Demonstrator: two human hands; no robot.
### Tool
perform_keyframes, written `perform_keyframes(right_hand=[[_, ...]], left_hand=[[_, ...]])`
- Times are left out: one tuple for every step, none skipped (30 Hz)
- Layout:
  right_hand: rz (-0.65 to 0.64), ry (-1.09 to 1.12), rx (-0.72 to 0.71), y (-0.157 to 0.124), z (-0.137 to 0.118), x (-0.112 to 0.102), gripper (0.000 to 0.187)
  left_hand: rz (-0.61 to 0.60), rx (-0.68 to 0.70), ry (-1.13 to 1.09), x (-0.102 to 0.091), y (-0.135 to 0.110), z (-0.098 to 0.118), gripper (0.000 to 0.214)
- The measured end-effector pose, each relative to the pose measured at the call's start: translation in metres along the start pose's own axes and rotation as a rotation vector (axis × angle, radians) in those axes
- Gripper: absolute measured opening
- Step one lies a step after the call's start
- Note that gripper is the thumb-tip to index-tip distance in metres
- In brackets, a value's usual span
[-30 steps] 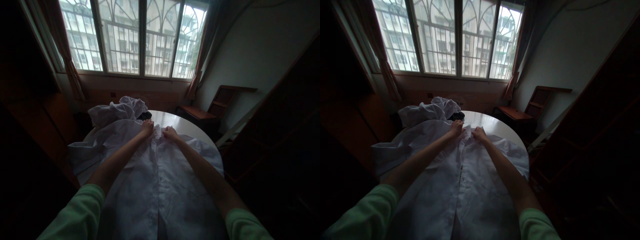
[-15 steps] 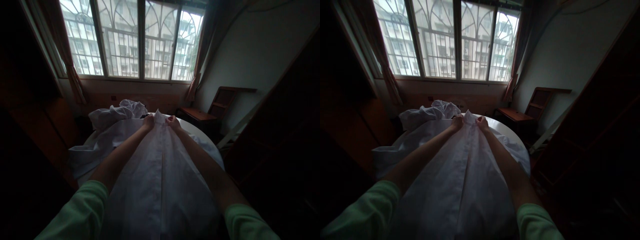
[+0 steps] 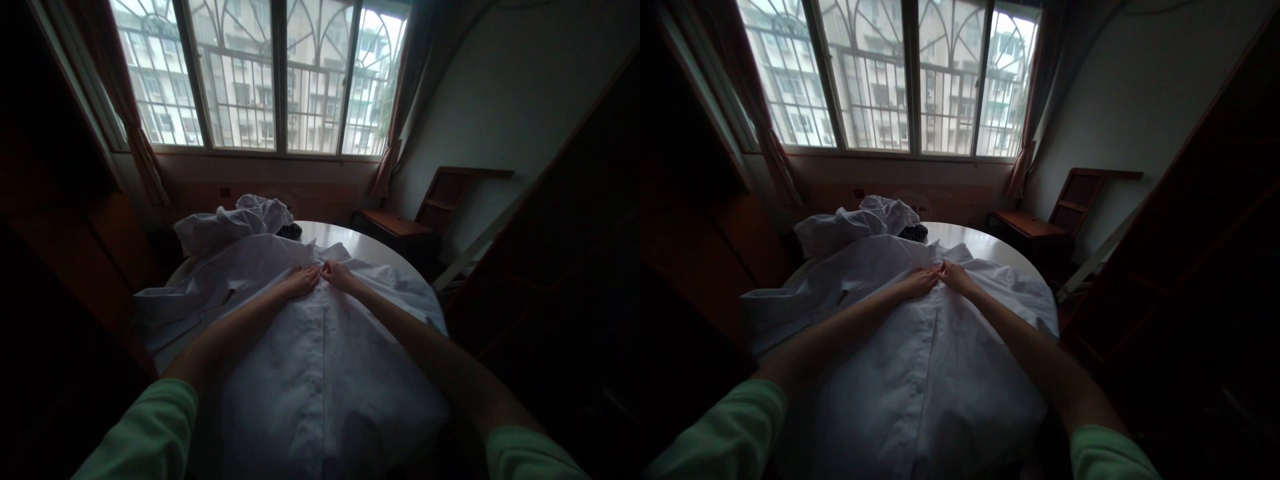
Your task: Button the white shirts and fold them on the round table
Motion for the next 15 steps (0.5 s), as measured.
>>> perform_keyframes(right_hand=[[-0.048, 0.004, -0.005, -0.002, -0.002, 0.003, 0.014], [-0.079, -0.001, -0.005, -0.005, -0.003, 0.006, 0.014], [-0.091, -0.011, 0.002, -0.006, -0.003, 0.007, 0.013], [-0.087, -0.02, 0.014, -0.007, -0.002, 0.007, 0.013], [-0.072, -0.024, 0.031, -0.007, -0.001, 0.007, 0.014], [-0.054, -0.023, 0.05, -0.008, 0.0, 0.007, 0.016], [-0.041, -0.018, 0.064, -0.007, 0.002, 0.007, 0.017], [-0.037, -0.016, 0.07, -0.007, 0.002, 0.008, 0.02], [-0.041, -0.019, 0.071, -0.006, 0.002, 0.01, 0.023], [-0.046, -0.026, 0.066, -0.005, 0.001, 0.011, 0.026], [-0.051, -0.038, 0.06, -0.004, 0.0, 0.013, 0.028], [-0.057, -0.052, 0.059, -0.003, 0.0, 0.015, 0.029], [-0.066, -0.067, 0.064, -0.002, -0.001, 0.018, 0.029], [-0.078, -0.079, 0.074, -0.001, -0.001, 0.02, 0.028], [-0.091, -0.087, 0.089, 0.0, -0.001, 0.022, 0.026]], left_hand=[[-0.011, -0.001, -0.017, 0.002, 0.0, -0.002, 0.04], [-0.003, -0.005, -0.047, 0.001, 0.0, -0.004, 0.039], [0.015, -0.006, -0.084, -0.001, -0.001, -0.005, 0.036], [0.038, -0.004, -0.123, -0.003, -0.001, -0.006, 0.032], [0.063, -0.003, -0.16, -0.006, -0.002, -0.007, 0.029], [0.085, -0.005, -0.19, -0.009, -0.002, -0.007, 0.027], [0.104, -0.011, -0.209, -0.011, -0.003, -0.008, 0.024], [0.121, -0.022, -0.215, -0.014, -0.004, -0.008, 0.021], [0.135, -0.032, -0.212, -0.015, -0.005, -0.009, 0.019], [0.145, -0.037, -0.206, -0.016, -0.006, -0.009, 0.017], [0.152, -0.039, -0.204, -0.016, -0.007, -0.009, 0.017], [0.158, -0.038, -0.209, -0.017, -0.007, -0.009, 0.018], [0.163, -0.036, -0.22, -0.017, -0.008, -0.008, 0.02], [0.167, -0.032, -0.233, -0.016, -0.009, -0.007, 0.022], [0.17, -0.028, -0.242, -0.016, -0.009, -0.007, 0.024]])
Point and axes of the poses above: each hand's wrist, its own y-axis towards the middle knuckle, its own x-axis out of the palm, z = x × y, the point moved 6 cm from there along y, towards the middle knuckle, and after that the axes turned 13 degrees about -x, right-handed, at the moved point
